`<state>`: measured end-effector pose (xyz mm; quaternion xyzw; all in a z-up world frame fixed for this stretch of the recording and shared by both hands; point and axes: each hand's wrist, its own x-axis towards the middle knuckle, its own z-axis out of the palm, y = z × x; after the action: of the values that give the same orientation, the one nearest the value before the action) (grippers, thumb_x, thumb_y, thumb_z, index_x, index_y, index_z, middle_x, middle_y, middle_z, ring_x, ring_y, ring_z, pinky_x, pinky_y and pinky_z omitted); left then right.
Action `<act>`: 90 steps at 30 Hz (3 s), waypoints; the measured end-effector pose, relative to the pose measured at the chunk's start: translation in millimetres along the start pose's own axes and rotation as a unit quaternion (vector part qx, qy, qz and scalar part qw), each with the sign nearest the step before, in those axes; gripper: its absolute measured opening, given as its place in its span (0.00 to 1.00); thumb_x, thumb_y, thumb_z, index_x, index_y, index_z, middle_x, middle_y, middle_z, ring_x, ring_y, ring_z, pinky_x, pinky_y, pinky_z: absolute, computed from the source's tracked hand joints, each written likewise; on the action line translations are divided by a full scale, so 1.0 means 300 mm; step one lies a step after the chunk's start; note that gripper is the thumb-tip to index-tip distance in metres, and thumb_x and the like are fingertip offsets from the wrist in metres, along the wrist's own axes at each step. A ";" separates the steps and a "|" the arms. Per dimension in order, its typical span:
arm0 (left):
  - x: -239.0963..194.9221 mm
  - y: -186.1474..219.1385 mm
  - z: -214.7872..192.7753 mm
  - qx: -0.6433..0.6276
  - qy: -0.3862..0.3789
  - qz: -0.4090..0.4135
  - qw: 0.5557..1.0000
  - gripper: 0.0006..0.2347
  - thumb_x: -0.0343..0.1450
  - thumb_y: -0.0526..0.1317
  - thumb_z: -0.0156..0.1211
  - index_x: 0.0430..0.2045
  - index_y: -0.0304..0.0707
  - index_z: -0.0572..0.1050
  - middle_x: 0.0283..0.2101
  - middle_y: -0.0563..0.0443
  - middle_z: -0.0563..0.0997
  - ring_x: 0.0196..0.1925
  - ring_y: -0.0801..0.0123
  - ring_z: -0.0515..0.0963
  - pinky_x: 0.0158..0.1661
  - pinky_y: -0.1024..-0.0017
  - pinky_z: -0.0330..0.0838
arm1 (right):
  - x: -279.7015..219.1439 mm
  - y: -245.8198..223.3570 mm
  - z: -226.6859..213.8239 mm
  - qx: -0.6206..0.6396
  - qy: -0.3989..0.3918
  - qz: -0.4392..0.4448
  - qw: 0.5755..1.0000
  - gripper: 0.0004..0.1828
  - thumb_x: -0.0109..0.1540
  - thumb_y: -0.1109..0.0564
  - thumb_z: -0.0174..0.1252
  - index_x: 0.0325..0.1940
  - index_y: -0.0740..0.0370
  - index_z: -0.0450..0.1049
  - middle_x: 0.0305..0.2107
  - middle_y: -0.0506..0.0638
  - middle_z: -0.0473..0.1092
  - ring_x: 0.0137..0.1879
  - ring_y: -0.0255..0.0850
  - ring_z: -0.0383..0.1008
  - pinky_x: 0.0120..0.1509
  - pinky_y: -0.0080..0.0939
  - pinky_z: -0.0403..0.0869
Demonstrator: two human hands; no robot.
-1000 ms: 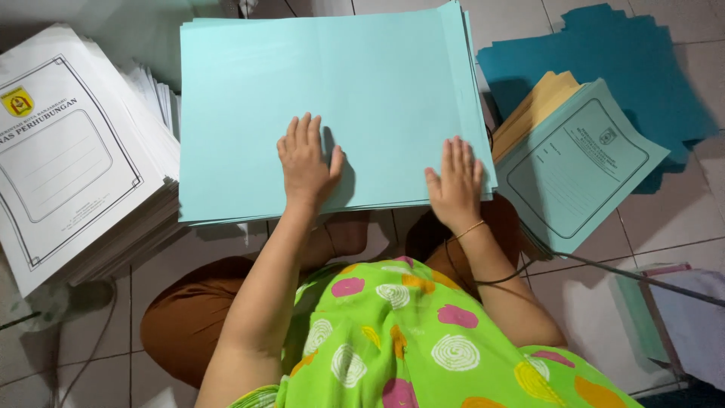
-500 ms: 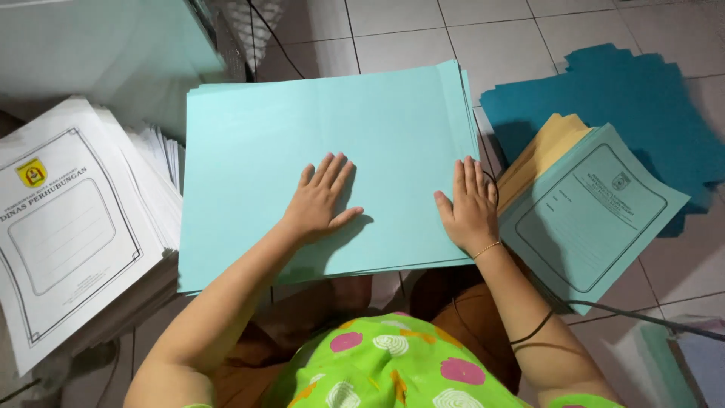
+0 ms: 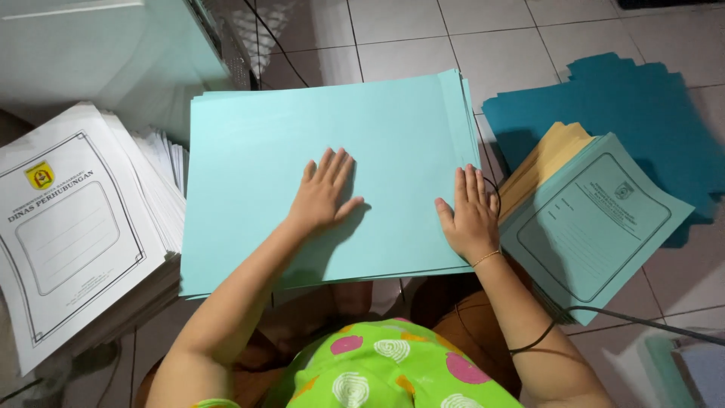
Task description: The person is sorting and assembling document folders by flipping through a stack of light blue folders and placing green folders on or within them.
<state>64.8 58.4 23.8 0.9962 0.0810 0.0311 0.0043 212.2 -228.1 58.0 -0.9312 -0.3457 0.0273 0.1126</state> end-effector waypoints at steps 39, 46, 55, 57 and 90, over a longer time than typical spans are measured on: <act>-0.682 -0.009 -0.033 -0.087 0.092 -0.419 0.899 0.37 0.76 0.60 0.39 0.73 0.25 0.49 0.77 0.26 0.46 0.79 0.39 0.40 0.69 0.35 0.35 | -0.014 0.017 0.022 0.023 0.019 -0.007 1.000 0.42 0.70 0.32 0.37 0.80 0.60 0.48 0.77 0.59 0.43 0.82 0.52 0.39 0.75 0.70 0.51; -0.413 0.387 -0.067 -0.165 0.043 -0.221 0.960 0.35 0.77 0.58 0.40 0.73 0.28 0.51 0.77 0.29 0.49 0.79 0.41 0.43 0.71 0.42 0.35 | -0.021 0.017 0.017 0.019 0.016 -0.011 1.000 0.41 0.71 0.33 0.37 0.80 0.61 0.49 0.77 0.60 0.44 0.82 0.52 0.39 0.75 0.69 0.51; -0.582 0.119 -0.062 -0.139 0.009 -0.335 0.932 0.34 0.77 0.60 0.31 0.74 0.35 0.47 0.78 0.38 0.45 0.80 0.53 0.39 0.73 0.49 0.30 | -0.020 0.018 0.012 0.027 0.010 -0.009 1.000 0.41 0.70 0.33 0.37 0.80 0.61 0.48 0.77 0.59 0.43 0.82 0.53 0.38 0.75 0.70 0.49; -0.657 0.042 -0.081 -0.129 0.055 -0.404 0.904 0.35 0.77 0.61 0.35 0.74 0.30 0.49 0.77 0.32 0.48 0.80 0.47 0.42 0.72 0.47 0.33 | -0.019 0.018 0.011 0.031 0.012 -0.016 0.999 0.41 0.71 0.33 0.36 0.80 0.62 0.48 0.77 0.61 0.43 0.82 0.54 0.38 0.75 0.70 0.48; -0.221 0.164 -0.082 -0.056 0.012 0.072 0.996 0.36 0.75 0.64 0.35 0.75 0.39 0.48 0.77 0.38 0.51 0.79 0.50 0.50 0.70 0.49 0.45 | -0.005 0.006 0.016 -0.005 0.027 -0.003 1.000 0.41 0.69 0.31 0.36 0.79 0.58 0.50 0.76 0.59 0.48 0.81 0.53 0.43 0.75 0.65 0.50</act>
<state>5.9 -0.6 44.9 0.9972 0.0075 0.0477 0.0569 211.5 -229.4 52.8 -0.9311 -0.3455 0.0004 0.1170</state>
